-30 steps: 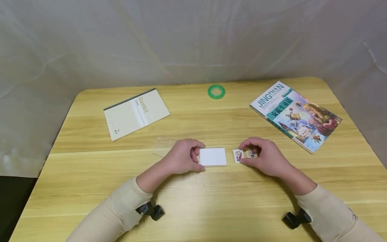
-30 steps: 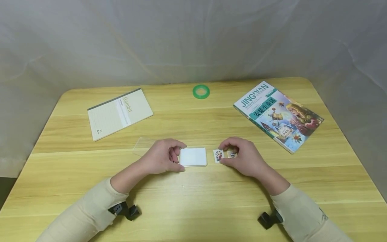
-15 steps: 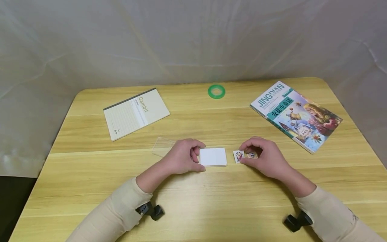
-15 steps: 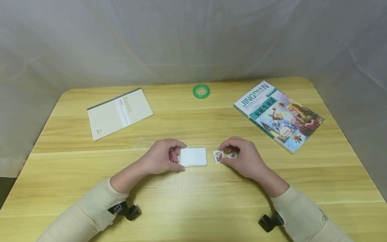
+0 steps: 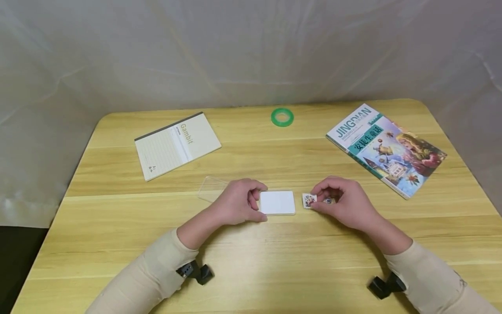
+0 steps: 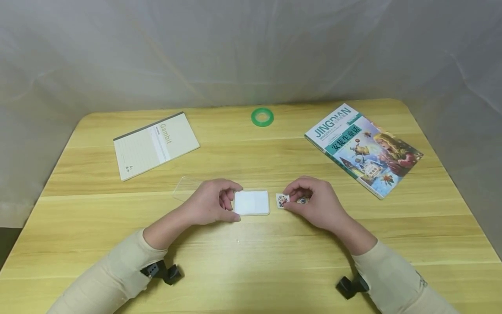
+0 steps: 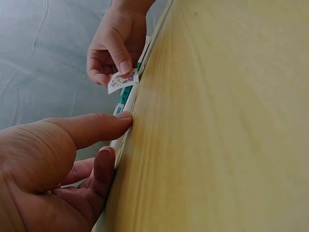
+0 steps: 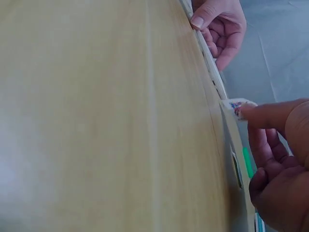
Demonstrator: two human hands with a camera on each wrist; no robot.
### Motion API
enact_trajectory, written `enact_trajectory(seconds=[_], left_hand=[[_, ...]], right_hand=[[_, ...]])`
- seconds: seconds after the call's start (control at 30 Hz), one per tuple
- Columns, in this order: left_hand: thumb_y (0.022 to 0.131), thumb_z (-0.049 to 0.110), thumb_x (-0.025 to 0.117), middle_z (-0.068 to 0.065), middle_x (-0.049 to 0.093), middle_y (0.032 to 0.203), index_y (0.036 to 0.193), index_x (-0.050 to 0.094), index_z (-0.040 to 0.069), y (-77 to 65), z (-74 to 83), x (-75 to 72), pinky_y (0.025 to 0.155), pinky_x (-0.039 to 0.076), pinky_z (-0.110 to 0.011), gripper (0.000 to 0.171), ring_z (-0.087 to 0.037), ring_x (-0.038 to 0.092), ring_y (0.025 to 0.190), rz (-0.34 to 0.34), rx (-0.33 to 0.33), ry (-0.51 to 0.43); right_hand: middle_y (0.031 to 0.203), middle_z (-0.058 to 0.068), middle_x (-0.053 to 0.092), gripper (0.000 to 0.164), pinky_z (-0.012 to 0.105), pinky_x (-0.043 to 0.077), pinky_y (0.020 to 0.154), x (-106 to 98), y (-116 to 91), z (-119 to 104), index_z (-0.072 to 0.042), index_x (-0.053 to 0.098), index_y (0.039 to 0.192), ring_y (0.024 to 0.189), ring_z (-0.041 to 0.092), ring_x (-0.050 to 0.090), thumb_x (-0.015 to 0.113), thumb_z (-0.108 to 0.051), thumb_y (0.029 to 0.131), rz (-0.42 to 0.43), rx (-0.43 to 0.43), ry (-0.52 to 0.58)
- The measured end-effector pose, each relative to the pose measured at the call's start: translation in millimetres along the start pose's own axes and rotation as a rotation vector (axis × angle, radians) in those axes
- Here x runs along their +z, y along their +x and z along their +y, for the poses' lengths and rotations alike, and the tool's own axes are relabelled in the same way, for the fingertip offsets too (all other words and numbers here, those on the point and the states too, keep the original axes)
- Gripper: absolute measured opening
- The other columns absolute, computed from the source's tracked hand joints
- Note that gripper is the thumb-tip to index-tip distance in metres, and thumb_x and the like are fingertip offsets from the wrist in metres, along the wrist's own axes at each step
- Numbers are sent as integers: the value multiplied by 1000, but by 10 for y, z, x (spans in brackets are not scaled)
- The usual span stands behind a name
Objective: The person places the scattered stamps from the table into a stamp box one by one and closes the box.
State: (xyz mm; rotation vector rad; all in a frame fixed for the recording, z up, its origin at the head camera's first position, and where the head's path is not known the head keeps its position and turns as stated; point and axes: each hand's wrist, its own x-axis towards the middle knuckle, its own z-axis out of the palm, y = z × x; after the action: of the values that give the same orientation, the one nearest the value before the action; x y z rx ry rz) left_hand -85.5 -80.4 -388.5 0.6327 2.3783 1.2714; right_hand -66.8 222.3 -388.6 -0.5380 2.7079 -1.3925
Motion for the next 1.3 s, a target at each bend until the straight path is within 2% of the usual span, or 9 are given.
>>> enact_trajectory(seconds=[0.3, 0.63, 1.0, 1.3], left_hand=[[65, 6, 94, -5, 58, 88, 123, 64, -3, 3, 1, 3, 69, 55, -24, 65, -11, 63, 71, -4, 4, -9], [65, 5, 94, -6, 59, 88, 121, 65, -3, 14, 3, -3, 65, 55, -25, 64, -12, 63, 70, 1, 8, -3], [65, 5, 94, -6, 59, 88, 122, 64, -3, 10, 15, -8, 65, 55, -25, 65, -11, 63, 71, -5, 4, 2], [65, 5, 94, -6, 60, 86, 120, 65, -3, 14, 22, -9, 64, 55, -25, 64, -11, 63, 69, -4, 2, 5]], right_hand=[[85, 1, 70, 23, 26, 55, 66, 81, 97, -162, -9, 73, 95, 74, 20, 66, 87, -4, 77, -36, 25, 157], [87, 3, 70, 25, 30, 56, 66, 286, 236, -307, -6, 72, 94, 75, 21, 67, 86, 3, 74, -80, 31, 235], [84, 1, 69, 25, 28, 55, 68, 493, 316, -379, -8, 73, 92, 74, 19, 66, 87, 2, 74, -102, 13, 216], [83, -5, 67, 24, 28, 51, 62, 548, 322, -418, -14, 74, 90, 73, 12, 65, 88, -2, 75, -74, -30, 101]])
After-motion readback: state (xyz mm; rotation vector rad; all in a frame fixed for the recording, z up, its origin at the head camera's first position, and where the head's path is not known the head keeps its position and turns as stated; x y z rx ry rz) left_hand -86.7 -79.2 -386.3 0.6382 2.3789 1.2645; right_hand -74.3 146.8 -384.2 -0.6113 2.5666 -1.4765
